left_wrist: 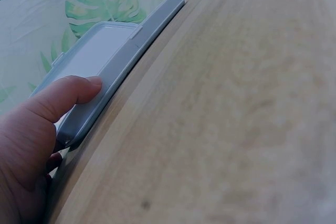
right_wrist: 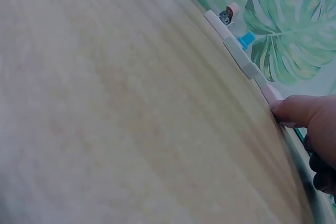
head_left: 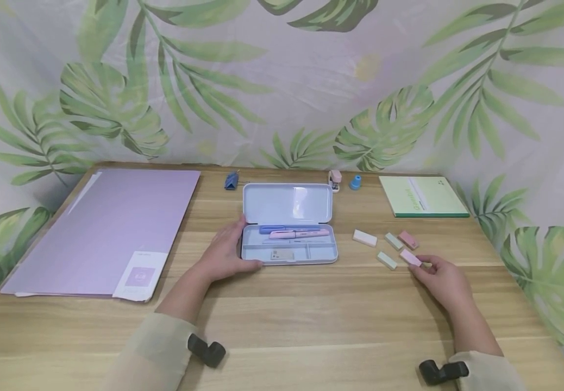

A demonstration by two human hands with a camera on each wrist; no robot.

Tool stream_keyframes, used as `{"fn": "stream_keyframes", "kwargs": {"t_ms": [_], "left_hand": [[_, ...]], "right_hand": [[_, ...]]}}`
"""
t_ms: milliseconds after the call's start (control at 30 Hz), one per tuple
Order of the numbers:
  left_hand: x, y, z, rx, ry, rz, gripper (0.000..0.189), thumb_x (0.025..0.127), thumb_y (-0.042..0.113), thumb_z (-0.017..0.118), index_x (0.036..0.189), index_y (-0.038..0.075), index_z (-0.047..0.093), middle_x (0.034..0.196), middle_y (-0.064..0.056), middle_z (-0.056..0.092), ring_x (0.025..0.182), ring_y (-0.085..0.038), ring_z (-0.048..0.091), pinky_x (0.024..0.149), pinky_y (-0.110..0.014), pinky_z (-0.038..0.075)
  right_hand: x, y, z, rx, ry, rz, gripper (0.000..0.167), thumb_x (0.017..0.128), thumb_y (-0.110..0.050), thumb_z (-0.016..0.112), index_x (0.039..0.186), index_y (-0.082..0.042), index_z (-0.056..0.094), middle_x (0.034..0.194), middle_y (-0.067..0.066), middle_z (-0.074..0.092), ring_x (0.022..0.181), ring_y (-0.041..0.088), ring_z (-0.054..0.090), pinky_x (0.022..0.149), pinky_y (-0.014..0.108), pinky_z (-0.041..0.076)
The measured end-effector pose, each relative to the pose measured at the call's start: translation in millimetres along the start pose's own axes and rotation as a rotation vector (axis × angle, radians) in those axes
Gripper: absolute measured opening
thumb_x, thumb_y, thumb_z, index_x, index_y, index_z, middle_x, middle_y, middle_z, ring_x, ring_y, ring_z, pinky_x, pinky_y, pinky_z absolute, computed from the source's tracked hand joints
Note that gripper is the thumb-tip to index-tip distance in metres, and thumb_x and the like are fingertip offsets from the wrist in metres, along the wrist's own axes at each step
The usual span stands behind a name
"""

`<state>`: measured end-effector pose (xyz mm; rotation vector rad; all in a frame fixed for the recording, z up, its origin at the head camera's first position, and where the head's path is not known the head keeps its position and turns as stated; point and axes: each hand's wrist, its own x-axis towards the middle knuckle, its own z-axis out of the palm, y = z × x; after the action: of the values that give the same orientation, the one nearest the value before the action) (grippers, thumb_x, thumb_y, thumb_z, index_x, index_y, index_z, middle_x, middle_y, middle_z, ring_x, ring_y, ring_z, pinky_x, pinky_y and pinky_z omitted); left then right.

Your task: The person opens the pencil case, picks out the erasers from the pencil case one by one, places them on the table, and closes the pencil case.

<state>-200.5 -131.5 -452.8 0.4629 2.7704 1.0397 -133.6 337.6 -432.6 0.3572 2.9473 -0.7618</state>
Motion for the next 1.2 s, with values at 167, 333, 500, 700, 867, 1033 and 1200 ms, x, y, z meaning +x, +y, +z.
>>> {"fn": "stream_keyframes", "kwargs": {"t_ms": [167,333,500,700,867,1033,1200], "left_hand": [[-0.3,0.1,-0.7,0.001,0.002,0.001,0.124,0.070,0.052,0.080,0.158,0.007,0.006,0.161,-0.019,0.024,0.149,-0.039,0.020,0.123,-0.055,0.014],[-0.4,0.9,-1.8,0.007,0.005,0.009,0.123,0.070,0.052,0.080,0.158,0.005,0.007,0.161,-0.020,0.023,0.149,-0.040,0.020,0.123,-0.054,0.013],[-0.3,0.3,-2.0,0.009,0.011,0.012,0.123,0.070,0.052,0.079,0.158,0.005,0.007,0.161,-0.020,0.023,0.149,-0.040,0.020,0.122,-0.055,0.014],[-1.2,1.2,-1.4,0.007,0.008,0.006,0.123,0.070,0.051,0.080,0.158,0.005,0.007,0.161,-0.020,0.023,0.149,-0.040,0.021,0.122,-0.055,0.014],[-1.9,1.3,-1.6,0.005,0.012,0.006,0.124,0.070,0.051,0.080,0.158,0.005,0.006,0.161,-0.020,0.023,0.149,-0.041,0.021,0.122,-0.056,0.014],[-2.8,1.9,-2.5,-0.002,0.013,0.005,0.123,0.070,0.050,0.080,0.158,0.005,0.006,0.161,-0.020,0.023,0.149,-0.041,0.021,0.122,-0.056,0.014],[-2.6,1.5,-2.6,0.001,0.015,0.006,0.123,0.070,0.051,0.080,0.158,0.006,0.007,0.161,-0.019,0.024,0.149,-0.040,0.022,0.122,-0.056,0.016]], "right_hand": [[0.9,2.6,0.4,-0.030,-0.005,-0.008,0.061,0.094,-0.051,0.056,0.131,-0.003,0.059,0.078,0.006,0.062,0.072,0.019,0.051,0.061,0.028,0.037],[-0.6,-1.0,-2.2,-0.005,0.014,-0.026,0.065,0.094,-0.055,0.054,0.134,-0.005,0.057,0.078,0.006,0.061,0.068,0.018,0.050,0.059,0.028,0.039],[-1.9,-23.2,-2.3,0.089,0.078,-0.109,0.055,0.095,-0.048,0.058,0.130,-0.006,0.062,0.073,0.004,0.053,0.060,0.013,0.045,0.051,0.026,0.039],[2.8,-74.1,17.3,0.170,0.033,-0.356,0.035,0.091,-0.026,0.070,0.119,-0.005,0.069,0.080,0.004,0.056,0.073,0.013,0.046,0.061,0.023,0.041],[8.6,-126.9,43.2,0.135,-0.051,-0.521,0.030,0.087,-0.025,0.073,0.114,-0.011,0.072,0.089,0.002,0.065,0.077,0.013,0.052,0.068,0.026,0.045],[13.4,-166.3,66.1,0.081,-0.120,-0.710,0.022,0.088,-0.022,0.070,0.109,-0.014,0.074,0.094,0.000,0.066,0.085,0.014,0.056,0.076,0.030,0.049],[17.3,-186.6,79.7,-0.028,-0.156,-0.823,0.017,0.090,-0.020,0.067,0.104,-0.016,0.076,0.095,0.000,0.067,0.087,0.015,0.058,0.079,0.033,0.050]]}}
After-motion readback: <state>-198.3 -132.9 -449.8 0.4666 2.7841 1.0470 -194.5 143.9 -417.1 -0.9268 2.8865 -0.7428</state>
